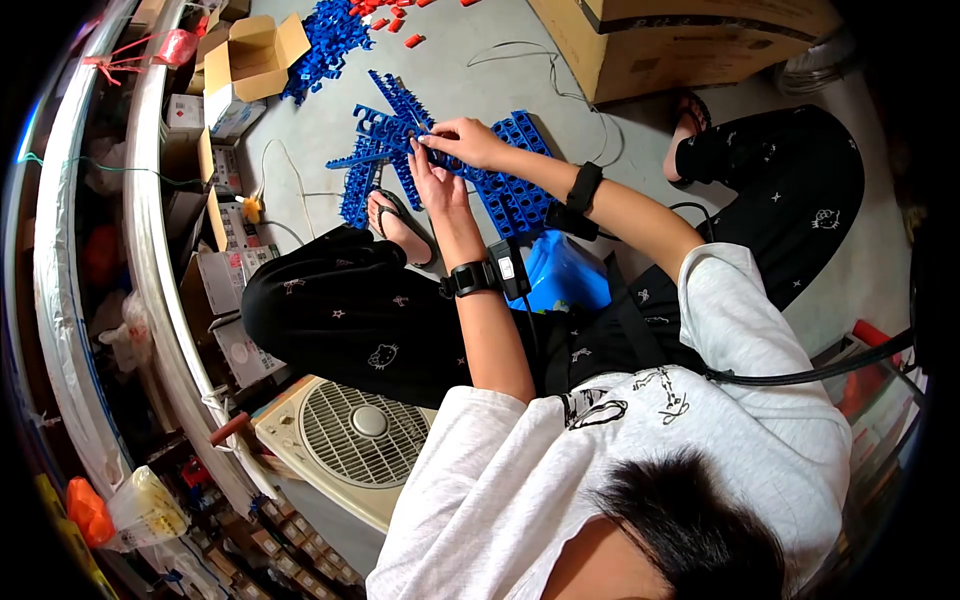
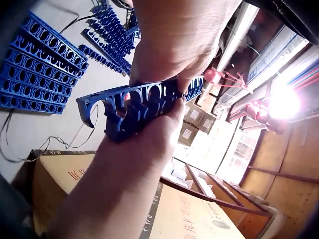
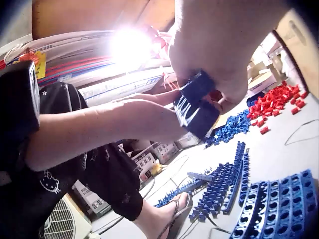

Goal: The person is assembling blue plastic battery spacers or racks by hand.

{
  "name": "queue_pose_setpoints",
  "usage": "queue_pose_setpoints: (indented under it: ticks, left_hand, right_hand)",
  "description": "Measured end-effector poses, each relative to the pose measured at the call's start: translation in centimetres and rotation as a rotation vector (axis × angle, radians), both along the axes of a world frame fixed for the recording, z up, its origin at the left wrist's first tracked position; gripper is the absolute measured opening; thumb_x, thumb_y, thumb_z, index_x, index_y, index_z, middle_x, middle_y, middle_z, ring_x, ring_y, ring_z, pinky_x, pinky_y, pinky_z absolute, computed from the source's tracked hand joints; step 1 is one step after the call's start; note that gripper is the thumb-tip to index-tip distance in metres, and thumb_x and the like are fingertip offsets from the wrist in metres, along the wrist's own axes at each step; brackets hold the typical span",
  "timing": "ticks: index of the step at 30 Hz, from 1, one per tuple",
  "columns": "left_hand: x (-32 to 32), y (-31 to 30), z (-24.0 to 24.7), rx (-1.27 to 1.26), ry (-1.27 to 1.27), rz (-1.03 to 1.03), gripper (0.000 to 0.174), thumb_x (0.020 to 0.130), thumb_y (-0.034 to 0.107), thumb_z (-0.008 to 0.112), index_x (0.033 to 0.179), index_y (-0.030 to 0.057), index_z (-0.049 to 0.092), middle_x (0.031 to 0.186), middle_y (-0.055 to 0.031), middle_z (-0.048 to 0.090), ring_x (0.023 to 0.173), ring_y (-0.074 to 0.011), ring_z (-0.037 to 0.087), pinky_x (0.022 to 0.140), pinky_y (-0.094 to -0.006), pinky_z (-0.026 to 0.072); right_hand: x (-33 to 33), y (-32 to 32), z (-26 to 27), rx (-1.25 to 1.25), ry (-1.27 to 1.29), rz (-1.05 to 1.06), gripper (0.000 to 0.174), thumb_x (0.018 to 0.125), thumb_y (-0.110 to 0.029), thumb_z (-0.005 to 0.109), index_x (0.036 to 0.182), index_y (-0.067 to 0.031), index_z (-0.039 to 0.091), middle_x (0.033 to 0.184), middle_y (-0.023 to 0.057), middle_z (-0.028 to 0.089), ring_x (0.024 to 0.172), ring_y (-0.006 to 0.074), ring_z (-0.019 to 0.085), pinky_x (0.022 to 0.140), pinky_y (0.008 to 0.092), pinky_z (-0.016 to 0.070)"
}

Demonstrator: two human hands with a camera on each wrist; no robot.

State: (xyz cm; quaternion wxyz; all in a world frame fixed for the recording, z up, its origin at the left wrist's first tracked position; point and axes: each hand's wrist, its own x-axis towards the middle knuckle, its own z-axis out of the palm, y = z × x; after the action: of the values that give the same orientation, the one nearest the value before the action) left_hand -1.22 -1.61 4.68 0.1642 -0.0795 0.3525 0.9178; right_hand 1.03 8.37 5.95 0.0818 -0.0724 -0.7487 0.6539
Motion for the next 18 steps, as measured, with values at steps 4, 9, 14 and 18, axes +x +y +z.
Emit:
queue_pose_setpoints:
  ticks: [4,9,14,18]
  left_hand:
    - [-0.8,-1.1,-0.8,-0.026,0.017,0.025,0.024,0.089,0.017,0.053,0.110,0.0089,0.048,0.097,-0.0037,0.056,0.090,-0.0147,0.055,0.076,-0.0291,0.0454]
    - [-0.7,-1.2,0.2,-0.010,0.055,-0.024,0.022,0.089,0.015,0.052,0.110,0.0096,0.049,0.101,-0.0029,0.057,0.091,-0.0147,0.055,0.073,-0.0336,0.0474]
    - [-0.9,-0.9,1.0,0.006,0.041,0.013,0.021,0.087,0.016,0.056,0.105,0.0081,0.051,0.102,-0.0072,0.058,0.090,-0.0177,0.057,0.073,-0.0336,0.0493]
    - [-0.7,-1.0,0.8,0.008,0.061,0.004,0.019,0.086,0.015,0.057,0.102,0.0062,0.051,0.098,-0.0106,0.059,0.091,-0.0202,0.058,0.075,-0.0334,0.0495]
  right_hand:
    - [-0.6,0.4,0.4,-0.018,0.061,0.119,0.038,0.080,-0.040,0.058,0.086,-0.0029,0.065,0.067,0.0084,0.061,0.058,0.0136,0.053,0.057,0.0273,0.0408]
    - [-1.2,1.1,0.6,-0.193,0.042,0.127,0.032,0.081,-0.034,0.062,0.088,-0.0031,0.067,0.070,0.0042,0.063,0.062,0.0085,0.053,0.058,0.0240,0.0415]
    - [-0.7,0.8,0.9,-0.180,0.045,0.156,0.032,0.082,-0.032,0.060,0.089,-0.0020,0.067,0.071,0.0047,0.063,0.062,0.0103,0.057,0.057,0.0253,0.0443]
    - [0.1,-0.3,0.4,0.007,0.059,0.055,0.039,0.084,-0.041,0.054,0.088,-0.0045,0.066,0.066,0.0065,0.062,0.057,0.0132,0.056,0.056,0.0283,0.0436]
